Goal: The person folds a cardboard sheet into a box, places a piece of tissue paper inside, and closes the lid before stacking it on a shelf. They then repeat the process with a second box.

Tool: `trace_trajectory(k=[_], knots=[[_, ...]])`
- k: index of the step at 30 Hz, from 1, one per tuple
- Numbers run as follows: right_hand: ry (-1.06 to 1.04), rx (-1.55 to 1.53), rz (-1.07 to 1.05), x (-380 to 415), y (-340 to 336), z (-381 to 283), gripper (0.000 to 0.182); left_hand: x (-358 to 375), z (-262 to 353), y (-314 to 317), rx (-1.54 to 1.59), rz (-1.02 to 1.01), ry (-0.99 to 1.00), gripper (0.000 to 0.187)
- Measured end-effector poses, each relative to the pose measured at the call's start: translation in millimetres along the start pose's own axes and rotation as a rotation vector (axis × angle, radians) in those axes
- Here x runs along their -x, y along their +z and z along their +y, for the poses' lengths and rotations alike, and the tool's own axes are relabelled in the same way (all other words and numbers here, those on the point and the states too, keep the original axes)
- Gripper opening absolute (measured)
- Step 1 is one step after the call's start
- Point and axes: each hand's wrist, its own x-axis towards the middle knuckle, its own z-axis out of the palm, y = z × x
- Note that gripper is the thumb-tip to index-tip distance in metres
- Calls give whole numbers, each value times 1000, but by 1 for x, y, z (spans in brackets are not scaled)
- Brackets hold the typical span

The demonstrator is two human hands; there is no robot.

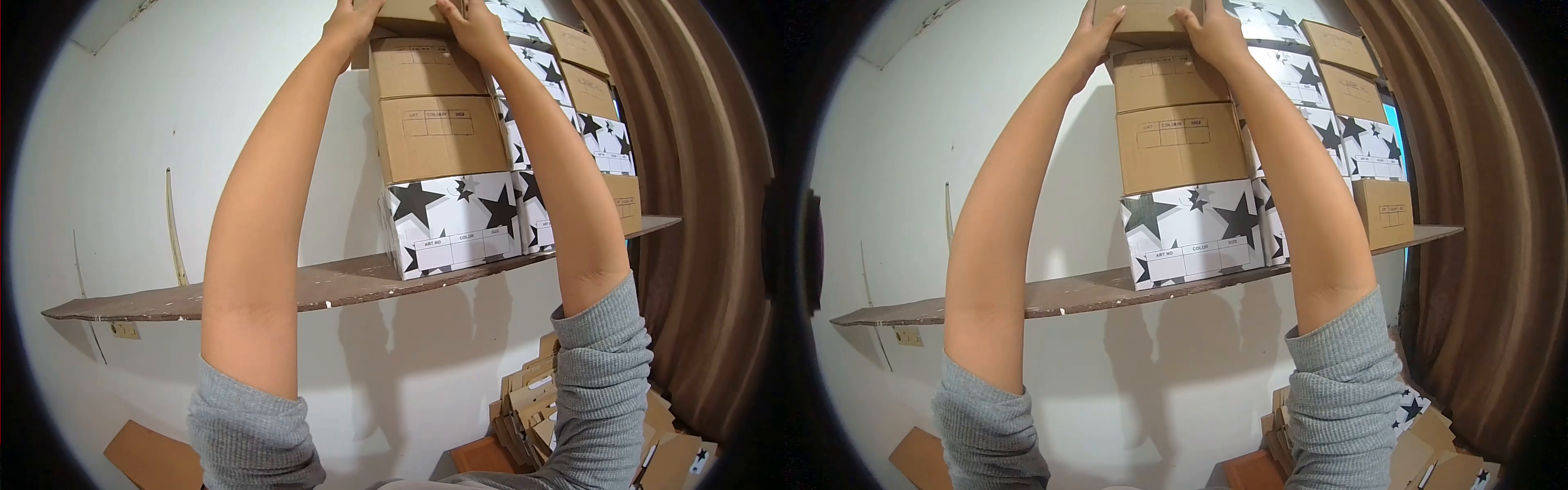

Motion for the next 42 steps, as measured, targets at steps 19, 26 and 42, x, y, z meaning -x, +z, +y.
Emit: trace_trajectory(k=[19,26,42], knots=[[-137,310,-12,32,7,1,20,49,-23,26,-183,-47,-69,62],[-150,286,-87,60,-5,-12,24,58,-33,19,-400,-74,81,58],[1,163,-185,249,-126,-106,24,284,50,-31,-714,-78,438,60]])
